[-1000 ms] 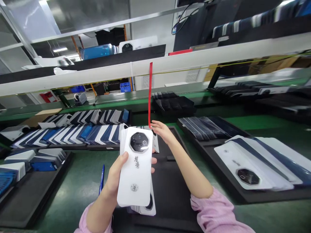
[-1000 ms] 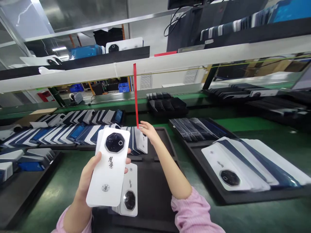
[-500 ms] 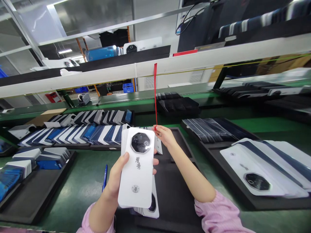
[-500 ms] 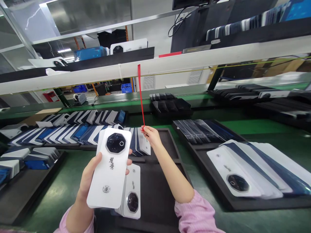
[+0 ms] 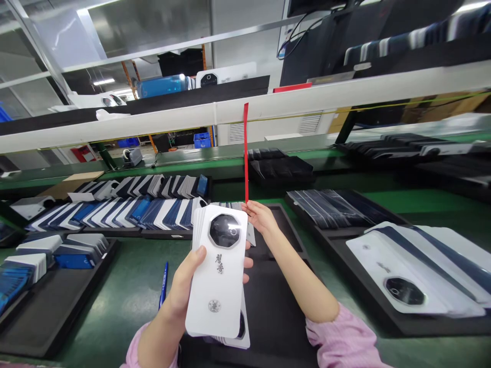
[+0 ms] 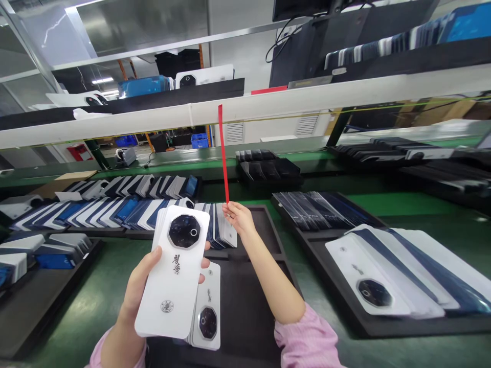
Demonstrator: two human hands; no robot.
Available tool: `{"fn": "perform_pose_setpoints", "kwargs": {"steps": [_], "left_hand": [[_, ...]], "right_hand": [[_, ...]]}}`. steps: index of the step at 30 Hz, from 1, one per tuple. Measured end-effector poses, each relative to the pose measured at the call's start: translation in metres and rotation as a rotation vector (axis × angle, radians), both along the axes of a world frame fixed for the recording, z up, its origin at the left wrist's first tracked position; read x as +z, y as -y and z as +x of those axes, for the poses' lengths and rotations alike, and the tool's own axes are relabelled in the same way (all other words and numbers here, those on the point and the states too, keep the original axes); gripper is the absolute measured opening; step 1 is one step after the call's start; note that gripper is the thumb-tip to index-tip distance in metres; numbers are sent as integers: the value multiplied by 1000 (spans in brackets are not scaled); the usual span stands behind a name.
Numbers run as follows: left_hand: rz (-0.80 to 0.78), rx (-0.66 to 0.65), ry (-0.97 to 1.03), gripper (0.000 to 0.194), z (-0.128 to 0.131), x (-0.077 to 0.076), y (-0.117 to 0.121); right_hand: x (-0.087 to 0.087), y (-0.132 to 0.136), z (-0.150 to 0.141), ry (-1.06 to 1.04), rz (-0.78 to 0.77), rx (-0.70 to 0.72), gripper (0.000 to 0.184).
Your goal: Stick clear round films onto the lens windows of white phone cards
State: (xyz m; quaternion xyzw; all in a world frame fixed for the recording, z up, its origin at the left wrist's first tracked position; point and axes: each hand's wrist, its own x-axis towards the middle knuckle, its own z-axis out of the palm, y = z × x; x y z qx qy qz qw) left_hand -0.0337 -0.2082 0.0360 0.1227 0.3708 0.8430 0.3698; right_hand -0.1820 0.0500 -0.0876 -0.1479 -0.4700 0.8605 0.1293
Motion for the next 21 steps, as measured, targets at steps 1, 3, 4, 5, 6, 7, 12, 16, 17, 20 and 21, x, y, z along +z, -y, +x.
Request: {"fn": "perform_pose_setpoints", "kwargs": {"steps": [1, 3, 4, 5, 6, 7, 12, 16, 17, 20, 21], "left_hand": [[-3, 0, 3, 63, 0, 0, 0], [-5, -2, 6, 63, 0, 0, 1], [-6, -5, 7, 64, 0, 0, 1], [-5, -8, 9, 65, 0, -1, 1], [-5, -10, 12, 65, 0, -2, 1], [-8, -9, 16, 66, -1, -2, 2], [-26, 4, 13, 65, -1, 0, 1], [-32, -28, -25, 60, -5, -4, -10], [-30, -44, -36, 58, -7, -9, -16], [-64, -94, -59, 55, -11, -35, -41], [-105, -125, -51, 57, -11, -46, -50]], "right_hand": [[1, 0, 0, -2, -1, -6, 26], [2, 0, 1, -6, 1, -20, 26], [3, 0, 2, -8, 4, -26, 25], [3, 0, 2, -9, 9, -33, 25], [4, 0, 3, -10, 16, -41, 25], [5, 0, 4, -10, 24, -48, 25], [6, -2, 6, 13, 81, -83, 25], [6, -8, 5, 35, 132, -98, 24], [6, -10, 5, 39, 145, -99, 24], [6, -16, 4, 57, 188, -91, 26], [7, -19, 4, 67, 204, -84, 26]]}}
